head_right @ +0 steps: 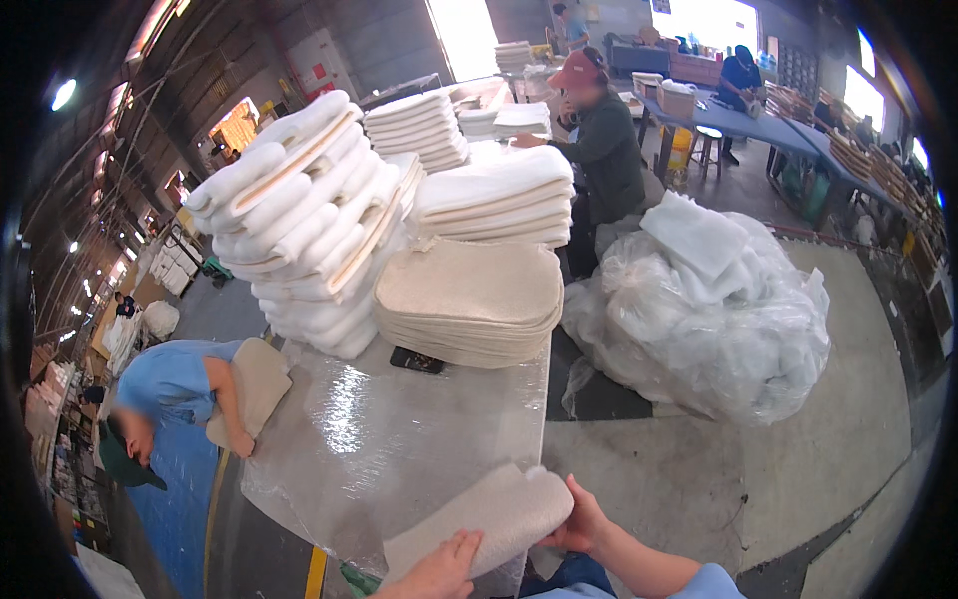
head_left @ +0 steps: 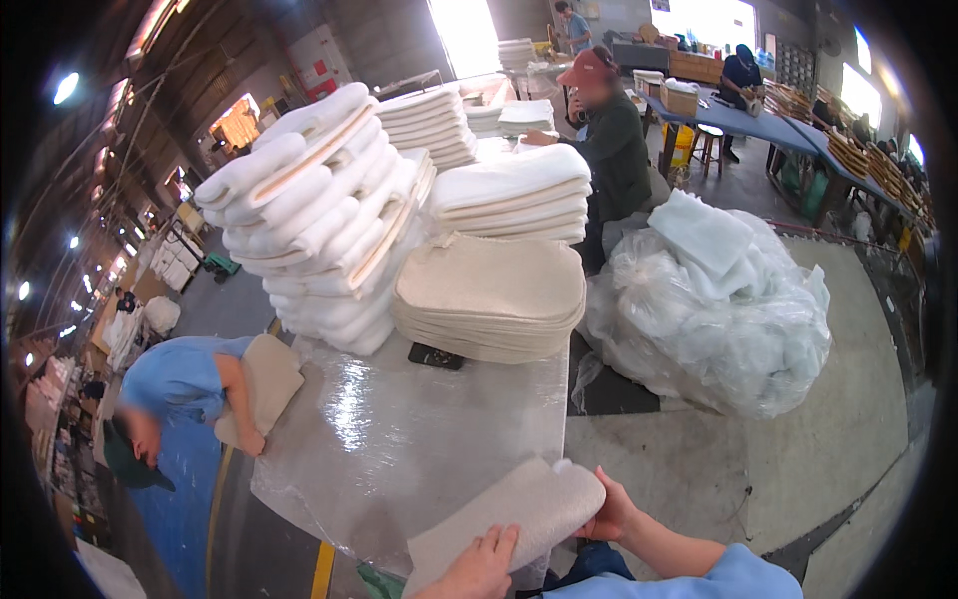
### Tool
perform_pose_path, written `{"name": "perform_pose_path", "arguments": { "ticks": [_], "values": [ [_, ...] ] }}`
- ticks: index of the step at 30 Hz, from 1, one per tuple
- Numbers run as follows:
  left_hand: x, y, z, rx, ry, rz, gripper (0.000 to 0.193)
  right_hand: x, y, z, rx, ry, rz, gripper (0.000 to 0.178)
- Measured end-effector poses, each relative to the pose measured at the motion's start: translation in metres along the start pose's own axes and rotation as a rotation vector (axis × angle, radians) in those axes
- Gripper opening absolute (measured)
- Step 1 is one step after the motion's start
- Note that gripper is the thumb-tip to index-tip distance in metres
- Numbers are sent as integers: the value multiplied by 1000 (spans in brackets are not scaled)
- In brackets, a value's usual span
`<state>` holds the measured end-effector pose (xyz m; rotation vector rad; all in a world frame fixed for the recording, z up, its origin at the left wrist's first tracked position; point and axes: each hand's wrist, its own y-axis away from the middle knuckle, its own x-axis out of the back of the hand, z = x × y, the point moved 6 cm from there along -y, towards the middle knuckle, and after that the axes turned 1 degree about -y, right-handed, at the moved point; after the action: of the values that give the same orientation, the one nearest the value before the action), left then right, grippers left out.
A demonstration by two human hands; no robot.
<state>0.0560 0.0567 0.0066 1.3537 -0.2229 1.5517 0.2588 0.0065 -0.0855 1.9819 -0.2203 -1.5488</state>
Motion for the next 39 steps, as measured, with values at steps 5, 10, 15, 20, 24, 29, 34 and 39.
{"name": "perform_pose_path", "arguments": {
  "ticks": [5, 10, 15, 20, 24, 29, 34, 39],
  "values": [
    [-41, 0, 33, 84, 209, -69, 92, 86, -17, 3, -311, 163, 283, 51],
    [-38, -2, 26, 18, 387, 83, 76, 89, -39, -16, -334, 281, 342, 47],
    [-69, 37, -39, 201, 756, 142, 66, 86, -50, -20, -376, 340, 359, 44],
    [-129, 91, -117, 556, 1159, 201, 65, 88, -57, -28, -383, 434, 409, 42],
    [-155, 120, -117, 675, 1432, 266, 70, 83, -60, -31, -337, 529, 451, 48],
    [-236, 147, -107, 774, 1519, 260, 77, 72, -46, -46, -365, 792, 497, 51],
    [-149, 117, -105, 902, 556, 185, 72, 9, -76, -84, -5, 1955, 285, 61],
    [-111, 13, -127, 590, 515, 374, 53, -34, -157, -27, -312, 2671, -116, 51]
  ]
}}
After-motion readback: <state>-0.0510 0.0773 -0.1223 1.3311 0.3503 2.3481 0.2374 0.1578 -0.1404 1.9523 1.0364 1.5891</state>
